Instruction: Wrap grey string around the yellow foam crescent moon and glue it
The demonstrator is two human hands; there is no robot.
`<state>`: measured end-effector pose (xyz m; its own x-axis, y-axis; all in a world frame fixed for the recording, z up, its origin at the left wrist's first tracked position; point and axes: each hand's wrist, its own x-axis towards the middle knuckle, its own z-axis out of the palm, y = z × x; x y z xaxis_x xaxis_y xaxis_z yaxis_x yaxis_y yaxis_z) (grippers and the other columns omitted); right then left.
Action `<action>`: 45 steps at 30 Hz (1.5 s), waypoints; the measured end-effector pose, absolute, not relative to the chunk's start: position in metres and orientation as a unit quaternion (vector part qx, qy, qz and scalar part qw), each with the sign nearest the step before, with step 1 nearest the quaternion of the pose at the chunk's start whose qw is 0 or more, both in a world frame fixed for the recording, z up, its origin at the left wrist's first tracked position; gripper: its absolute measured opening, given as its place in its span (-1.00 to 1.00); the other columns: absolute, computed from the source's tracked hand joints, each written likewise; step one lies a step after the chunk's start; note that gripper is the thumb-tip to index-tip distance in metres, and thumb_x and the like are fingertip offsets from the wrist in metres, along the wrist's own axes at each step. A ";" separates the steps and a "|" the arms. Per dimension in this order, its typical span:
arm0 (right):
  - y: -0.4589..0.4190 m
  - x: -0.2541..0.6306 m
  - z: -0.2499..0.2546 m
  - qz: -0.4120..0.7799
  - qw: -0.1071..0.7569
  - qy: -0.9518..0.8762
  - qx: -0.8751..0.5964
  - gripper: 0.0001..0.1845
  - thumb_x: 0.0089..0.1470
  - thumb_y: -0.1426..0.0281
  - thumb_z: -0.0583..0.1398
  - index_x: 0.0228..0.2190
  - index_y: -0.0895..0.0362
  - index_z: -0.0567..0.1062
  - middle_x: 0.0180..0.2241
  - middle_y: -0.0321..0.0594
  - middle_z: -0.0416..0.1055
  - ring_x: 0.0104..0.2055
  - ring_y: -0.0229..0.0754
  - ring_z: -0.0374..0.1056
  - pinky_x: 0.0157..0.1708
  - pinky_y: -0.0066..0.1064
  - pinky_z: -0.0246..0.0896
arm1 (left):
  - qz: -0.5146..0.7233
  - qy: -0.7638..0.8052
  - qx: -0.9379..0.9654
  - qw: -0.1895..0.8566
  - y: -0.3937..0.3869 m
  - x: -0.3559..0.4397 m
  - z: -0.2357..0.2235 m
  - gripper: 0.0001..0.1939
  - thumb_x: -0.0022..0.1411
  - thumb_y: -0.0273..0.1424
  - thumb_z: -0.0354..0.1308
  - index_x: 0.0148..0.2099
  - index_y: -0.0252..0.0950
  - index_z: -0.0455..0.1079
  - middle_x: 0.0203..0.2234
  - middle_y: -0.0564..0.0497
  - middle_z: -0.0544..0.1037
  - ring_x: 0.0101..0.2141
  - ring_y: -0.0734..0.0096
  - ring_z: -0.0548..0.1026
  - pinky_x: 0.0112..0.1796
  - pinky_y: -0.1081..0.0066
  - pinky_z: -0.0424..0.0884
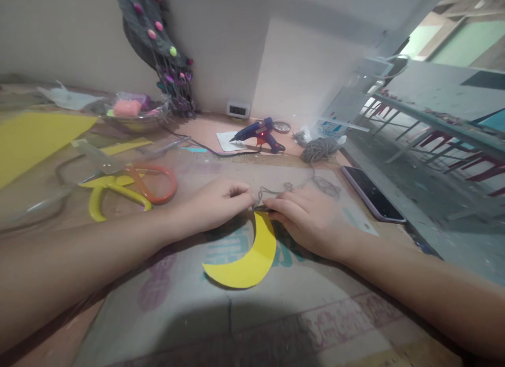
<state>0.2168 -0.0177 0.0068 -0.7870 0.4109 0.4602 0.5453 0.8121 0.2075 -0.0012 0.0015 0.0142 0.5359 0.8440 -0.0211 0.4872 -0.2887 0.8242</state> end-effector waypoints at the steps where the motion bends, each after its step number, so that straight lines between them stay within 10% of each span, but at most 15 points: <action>1: -0.018 0.217 0.006 -0.166 0.201 -0.931 -0.256 -0.78 0.23 0.40 0.11 -0.11 0.20 0.44 -0.32 -0.21 0.52 -0.36 -0.20 0.35 -0.38 -0.36 0.15 | 0.217 0.430 0.772 0.414 0.001 -0.001 0.014 -0.69 0.20 -0.29 -0.05 -0.54 -0.30 0.27 -0.65 0.10 0.33 -0.58 0.49 0.27 -0.56 0.47 0.10; 16: -0.018 0.216 0.007 -0.116 0.223 -0.927 -0.277 -0.78 0.24 0.40 0.07 -0.17 0.19 0.48 -0.40 -0.21 0.50 -0.40 -0.21 0.35 -0.40 -0.38 0.16 | 0.220 0.423 0.774 0.418 0.002 -0.001 0.012 -0.68 0.22 -0.27 -0.05 -0.53 -0.30 0.25 -0.64 0.11 0.29 -0.58 0.51 0.24 -0.58 0.50 0.11; 36: -0.014 0.208 0.017 0.463 0.297 -0.683 -0.481 -0.70 0.05 0.21 0.18 -0.53 0.20 0.43 -0.59 -0.33 0.27 -0.57 -0.36 0.13 -0.57 -0.49 0.05 | 0.275 0.391 0.785 0.393 -0.002 -0.004 0.010 -0.65 0.26 -0.13 0.02 -0.27 -0.30 0.44 -0.40 0.02 0.53 -0.37 0.38 0.45 -0.37 0.44 0.31; 45: -0.013 0.210 0.014 0.428 0.261 -0.713 -0.490 -0.66 0.07 0.19 0.15 -0.56 0.19 0.40 -0.60 -0.34 0.21 -0.55 -0.35 0.09 -0.57 -0.49 -0.02 | 0.268 0.391 0.800 0.367 -0.002 -0.006 0.011 -0.63 0.30 -0.15 -0.03 -0.33 -0.31 0.44 -0.45 0.05 0.50 -0.40 0.42 0.42 -0.39 0.44 0.28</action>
